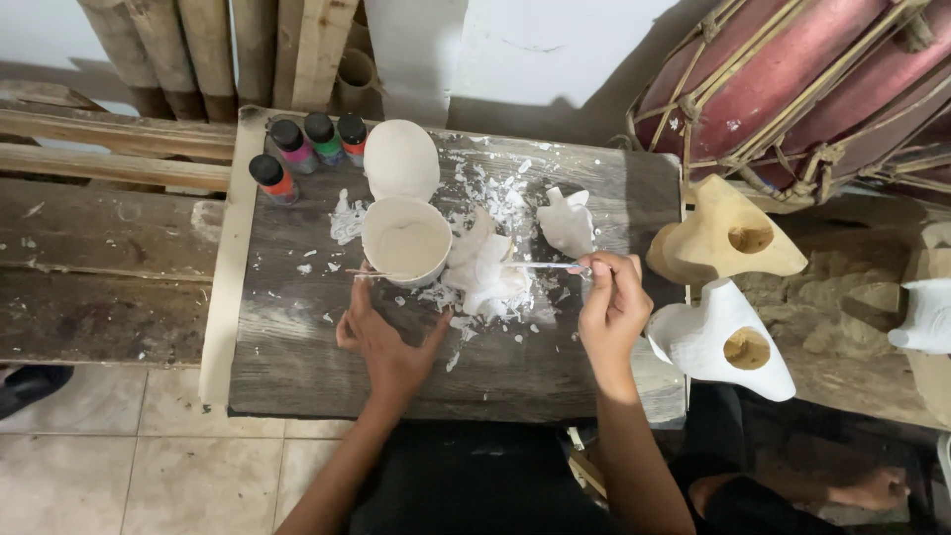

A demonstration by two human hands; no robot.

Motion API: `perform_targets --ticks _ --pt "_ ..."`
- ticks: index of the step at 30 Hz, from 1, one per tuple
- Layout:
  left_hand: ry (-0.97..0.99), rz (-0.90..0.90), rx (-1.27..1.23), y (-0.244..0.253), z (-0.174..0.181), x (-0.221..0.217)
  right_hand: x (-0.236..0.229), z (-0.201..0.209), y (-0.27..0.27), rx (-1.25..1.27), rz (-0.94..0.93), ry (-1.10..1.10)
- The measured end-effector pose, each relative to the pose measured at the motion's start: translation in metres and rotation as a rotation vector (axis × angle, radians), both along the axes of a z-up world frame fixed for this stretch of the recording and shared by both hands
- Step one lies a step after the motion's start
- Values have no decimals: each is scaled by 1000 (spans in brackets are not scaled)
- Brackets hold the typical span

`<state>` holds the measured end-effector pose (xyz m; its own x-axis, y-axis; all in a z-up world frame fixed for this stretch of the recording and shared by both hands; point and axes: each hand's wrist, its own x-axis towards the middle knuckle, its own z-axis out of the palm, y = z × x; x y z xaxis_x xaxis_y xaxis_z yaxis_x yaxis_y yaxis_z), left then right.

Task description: Applying white paste to a white object using a small stick for crafting or repair

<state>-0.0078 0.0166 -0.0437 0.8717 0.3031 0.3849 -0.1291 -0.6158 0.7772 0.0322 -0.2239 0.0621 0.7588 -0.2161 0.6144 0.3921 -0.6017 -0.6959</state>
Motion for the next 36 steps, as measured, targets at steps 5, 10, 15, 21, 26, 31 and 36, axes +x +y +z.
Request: perform_targets --ticks 5,10,15,21,26,31,36 --pt "-46 -55 29 -5 4 -20 5 3 1 23 35 -1" --pt "-192 -156 276 -4 -14 -36 3 4 -5 5 51 -13" --pt "-236 -95 458 -18 3 -26 -2 4 -8 -2 58 -4" --pt "-341 -48 399 -32 -4 -5 -2 1 -13 1 58 -14" --pt "-411 -39 409 -33 4 7 5 0 -13 -13 71 -49" --pt "-420 -54 418 -29 6 9 15 3 -10 -33 86 -81" --pt "-406 -20 473 -30 3 6 18 0 -11 -55 92 -64"
